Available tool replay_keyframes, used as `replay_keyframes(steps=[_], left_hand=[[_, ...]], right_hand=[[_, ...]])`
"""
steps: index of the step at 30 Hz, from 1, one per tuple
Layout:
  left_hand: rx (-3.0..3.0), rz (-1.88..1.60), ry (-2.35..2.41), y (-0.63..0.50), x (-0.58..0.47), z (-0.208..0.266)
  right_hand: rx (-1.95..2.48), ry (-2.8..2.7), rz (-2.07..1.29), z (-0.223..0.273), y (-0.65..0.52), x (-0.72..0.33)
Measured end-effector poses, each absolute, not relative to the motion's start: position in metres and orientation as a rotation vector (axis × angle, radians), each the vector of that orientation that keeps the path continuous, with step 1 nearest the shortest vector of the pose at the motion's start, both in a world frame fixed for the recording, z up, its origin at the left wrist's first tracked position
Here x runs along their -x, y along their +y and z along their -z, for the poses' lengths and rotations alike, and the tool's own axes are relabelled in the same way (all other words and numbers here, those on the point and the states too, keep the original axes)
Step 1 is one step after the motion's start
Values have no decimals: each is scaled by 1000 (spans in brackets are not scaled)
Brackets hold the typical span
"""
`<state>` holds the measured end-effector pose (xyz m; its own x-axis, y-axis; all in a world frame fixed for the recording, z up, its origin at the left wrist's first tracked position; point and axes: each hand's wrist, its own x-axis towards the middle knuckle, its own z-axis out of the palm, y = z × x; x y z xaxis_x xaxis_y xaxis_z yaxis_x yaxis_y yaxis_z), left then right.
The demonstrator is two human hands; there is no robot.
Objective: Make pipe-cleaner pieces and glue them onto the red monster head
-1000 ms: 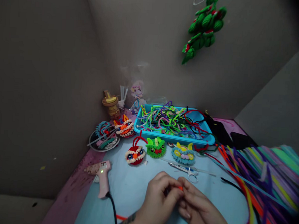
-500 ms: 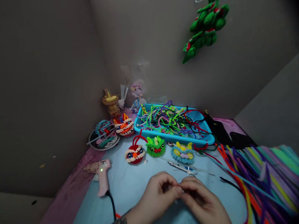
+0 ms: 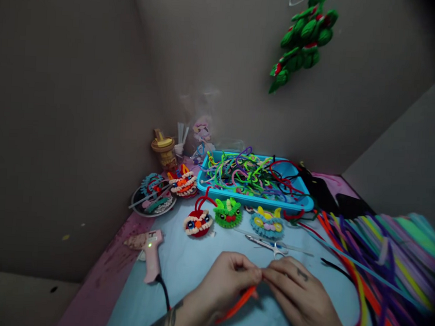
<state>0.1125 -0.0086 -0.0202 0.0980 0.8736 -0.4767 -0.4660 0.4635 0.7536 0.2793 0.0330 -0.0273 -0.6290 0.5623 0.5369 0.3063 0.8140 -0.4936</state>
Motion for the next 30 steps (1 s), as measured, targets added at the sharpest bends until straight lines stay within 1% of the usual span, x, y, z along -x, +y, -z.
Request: replay_keyframes(steps=[4, 7, 12, 17, 20, 22, 26, 30], left_hand=[[-504, -971, 1095, -8, -112, 24], [-549, -942, 1134, -7, -112, 28], [-728, -965, 1148, -6, -113, 30], [-924, -1064, 1187, -8, -113, 25], [-1065, -1152, 1270, -9, -114, 23], [-1060, -1171, 1297, -9, -115, 21], [-1072, -1203, 1376, -10, -115, 17], [-1190, -1267, 1376, -13, -113, 13]], right_hand=[[680, -2369, -338, 26, 36, -280], [694, -2377, -341, 28, 34, -279], [736, -2245, -455, 30, 30, -276], [793, -2067, -647, 30, 25, -272], [851, -1909, -811, 32, 21, -267], [906, -1790, -974, 34, 19, -263], [968, -1480, -1392, 38, 16, -256], [882, -1053, -1815, 40, 12, -251]])
